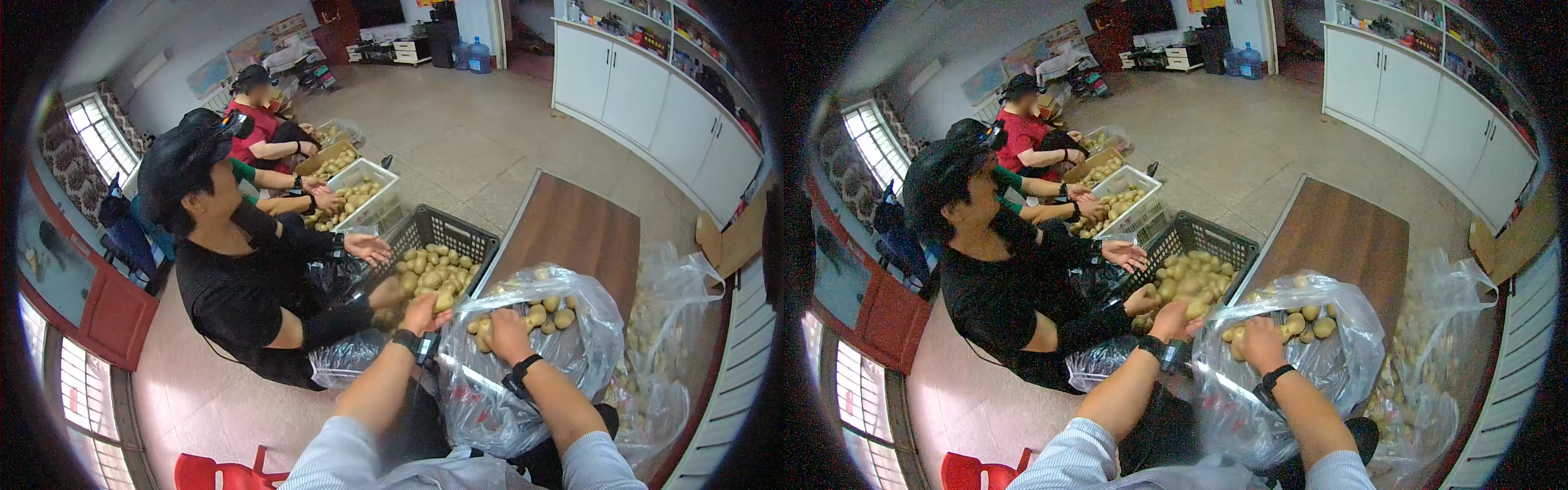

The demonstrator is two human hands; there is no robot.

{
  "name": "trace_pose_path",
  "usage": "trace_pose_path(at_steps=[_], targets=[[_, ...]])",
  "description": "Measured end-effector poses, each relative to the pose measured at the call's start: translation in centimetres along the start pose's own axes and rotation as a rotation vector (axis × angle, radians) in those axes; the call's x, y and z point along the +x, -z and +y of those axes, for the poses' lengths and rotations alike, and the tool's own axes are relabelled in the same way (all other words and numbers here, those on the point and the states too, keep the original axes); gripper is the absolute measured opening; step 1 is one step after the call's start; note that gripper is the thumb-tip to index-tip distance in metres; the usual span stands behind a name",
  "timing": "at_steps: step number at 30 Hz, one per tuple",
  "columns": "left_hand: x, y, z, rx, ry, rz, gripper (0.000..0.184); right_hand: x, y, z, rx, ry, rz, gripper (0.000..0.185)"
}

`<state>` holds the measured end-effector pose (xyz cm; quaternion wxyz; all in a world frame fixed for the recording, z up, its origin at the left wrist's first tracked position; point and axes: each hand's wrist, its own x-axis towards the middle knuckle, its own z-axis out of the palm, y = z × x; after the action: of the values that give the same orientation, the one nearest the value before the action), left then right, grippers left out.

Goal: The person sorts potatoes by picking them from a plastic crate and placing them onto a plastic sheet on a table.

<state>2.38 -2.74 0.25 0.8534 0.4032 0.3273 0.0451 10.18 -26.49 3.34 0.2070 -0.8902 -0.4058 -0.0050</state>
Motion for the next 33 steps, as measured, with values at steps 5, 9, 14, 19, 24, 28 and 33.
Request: trace_pose_path(at_steps=[5, 9, 14, 19, 24, 28, 33], targets=[[3.9, 6.3, -1.3, 1.461, -0.883, 0.004, 0.018, 0.0, -1.2, -0.6, -0.084, 0.023, -0.085, 0.044], [2.4, 4.2, 0.5, 1.707, -0.687, 0.096, 0.017, 0.4, -3.0, -0.8, -0.111, 0.061, -0.063, 0.046], [0.7, 2.2, 1.5, 2.010, -0.317, 0.139, 0.017, 0.6, -3.2, -1.2, -0.164, 0.071, -0.175, 0.049], [2.5, 0.1, -2.2, 0.130, -0.144, 0.043, 0.023, -0.8, -2.1, -1.0, -0.167, 0.092, -0.104, 0.049], [-2.3, -5.1, -1.2, 0.497, 0.155, -0.202, 0.027, -2.4, -0.8, -0.2, -0.288, 0.148, -0.137, 0.047], [-2.6, -5.1, -1.9, 0.800, 0.205, -0.296, 0.032, -4.1, -0.2, 0.5, -0.257, 0.158, -0.140, 0.046], [-2.4, -4.9, -1.8, 0.838, 0.132, -0.276, 0.032, -6.5, 0.9, 1.9, -0.254, 0.206, -0.073, 0.044]])
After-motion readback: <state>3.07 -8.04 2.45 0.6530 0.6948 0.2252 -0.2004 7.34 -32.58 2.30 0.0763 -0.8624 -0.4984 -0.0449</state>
